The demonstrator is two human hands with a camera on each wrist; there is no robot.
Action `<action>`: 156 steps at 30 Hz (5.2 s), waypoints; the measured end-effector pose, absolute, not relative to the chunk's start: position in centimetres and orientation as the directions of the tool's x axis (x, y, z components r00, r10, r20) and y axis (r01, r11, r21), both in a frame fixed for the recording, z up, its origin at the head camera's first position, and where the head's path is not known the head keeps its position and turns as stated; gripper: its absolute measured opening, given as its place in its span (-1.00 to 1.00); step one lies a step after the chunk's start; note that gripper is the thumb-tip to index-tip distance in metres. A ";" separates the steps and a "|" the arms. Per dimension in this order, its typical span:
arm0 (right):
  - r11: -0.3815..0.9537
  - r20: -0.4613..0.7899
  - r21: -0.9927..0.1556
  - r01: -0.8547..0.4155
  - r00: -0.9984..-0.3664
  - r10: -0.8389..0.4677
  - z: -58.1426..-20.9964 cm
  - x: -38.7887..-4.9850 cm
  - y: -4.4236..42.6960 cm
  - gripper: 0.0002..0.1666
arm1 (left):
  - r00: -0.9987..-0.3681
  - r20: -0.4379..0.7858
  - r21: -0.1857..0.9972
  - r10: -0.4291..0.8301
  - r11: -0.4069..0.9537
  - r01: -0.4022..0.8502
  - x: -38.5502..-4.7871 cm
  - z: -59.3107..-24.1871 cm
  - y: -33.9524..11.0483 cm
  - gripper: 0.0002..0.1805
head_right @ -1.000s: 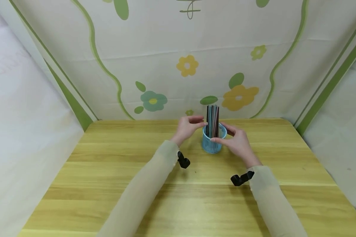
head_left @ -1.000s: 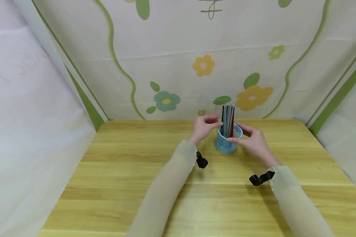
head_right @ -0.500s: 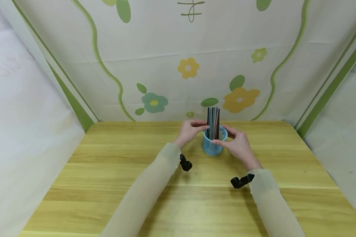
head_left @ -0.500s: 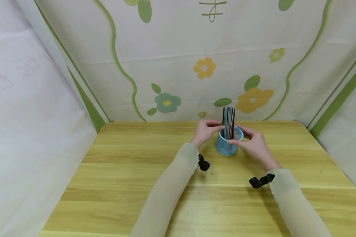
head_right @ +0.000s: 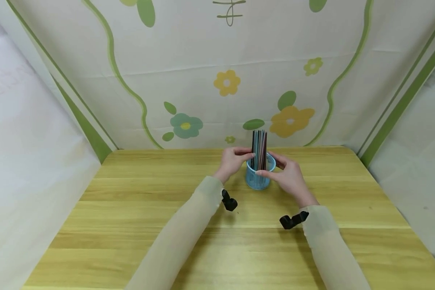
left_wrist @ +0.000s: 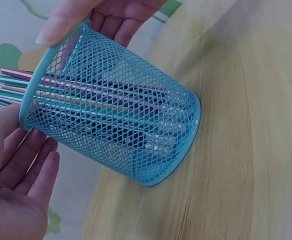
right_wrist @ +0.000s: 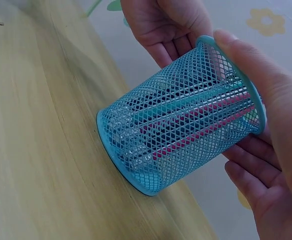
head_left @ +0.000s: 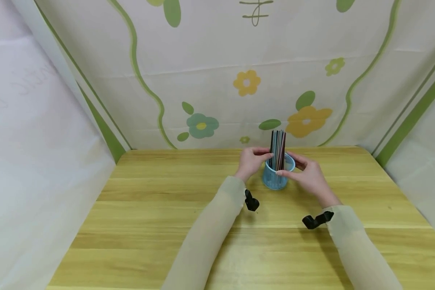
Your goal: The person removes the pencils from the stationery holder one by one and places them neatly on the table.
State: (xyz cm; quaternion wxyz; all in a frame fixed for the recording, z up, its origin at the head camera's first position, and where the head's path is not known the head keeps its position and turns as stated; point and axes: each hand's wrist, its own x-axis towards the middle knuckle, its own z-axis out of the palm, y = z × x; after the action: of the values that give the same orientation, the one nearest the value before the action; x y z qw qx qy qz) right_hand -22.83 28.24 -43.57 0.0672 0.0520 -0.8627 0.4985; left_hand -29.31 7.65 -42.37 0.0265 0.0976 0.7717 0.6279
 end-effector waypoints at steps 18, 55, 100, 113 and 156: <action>0.458 0.148 -0.877 -0.143 -0.989 -0.027 -43.4 -22.7 28.1 -0.02 | -0.979 0.159 0.980 0.126 0.097 0.171 -29.6 -40.4 7.6 -0.77; 0.446 0.111 -0.888 -0.115 -0.993 -0.034 -43.2 -22.6 28.3 0.03 | -0.975 0.216 0.970 -0.057 -0.099 0.221 -28.9 -34.9 0.2 -0.75; 0.481 0.126 -0.868 -0.126 -0.991 -0.033 -42.9 -22.5 28.2 0.00 | -0.978 -0.204 0.937 -0.043 0.282 -0.207 -27.1 -45.9 2.5 -0.80; 0.490 0.127 -0.862 -0.130 -0.991 -0.040 -42.6 -22.3 28.1 0.02 | -0.977 -0.209 0.935 -0.042 0.285 -0.212 -26.8 -45.8 2.4 -0.79; 0.480 0.145 -0.865 -0.148 -0.989 -0.043 -42.8 -22.3 28.1 0.00 | -0.976 0.004 0.998 0.218 0.064 0.018 -28.2 -38.4 1.4 -0.59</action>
State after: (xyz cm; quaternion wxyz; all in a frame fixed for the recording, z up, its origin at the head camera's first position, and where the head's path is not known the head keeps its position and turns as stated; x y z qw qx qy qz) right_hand -22.32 28.09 -42.82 0.0515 0.0556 -0.8587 0.5069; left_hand -28.21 1.41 -38.43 0.0736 0.0814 0.7255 0.6794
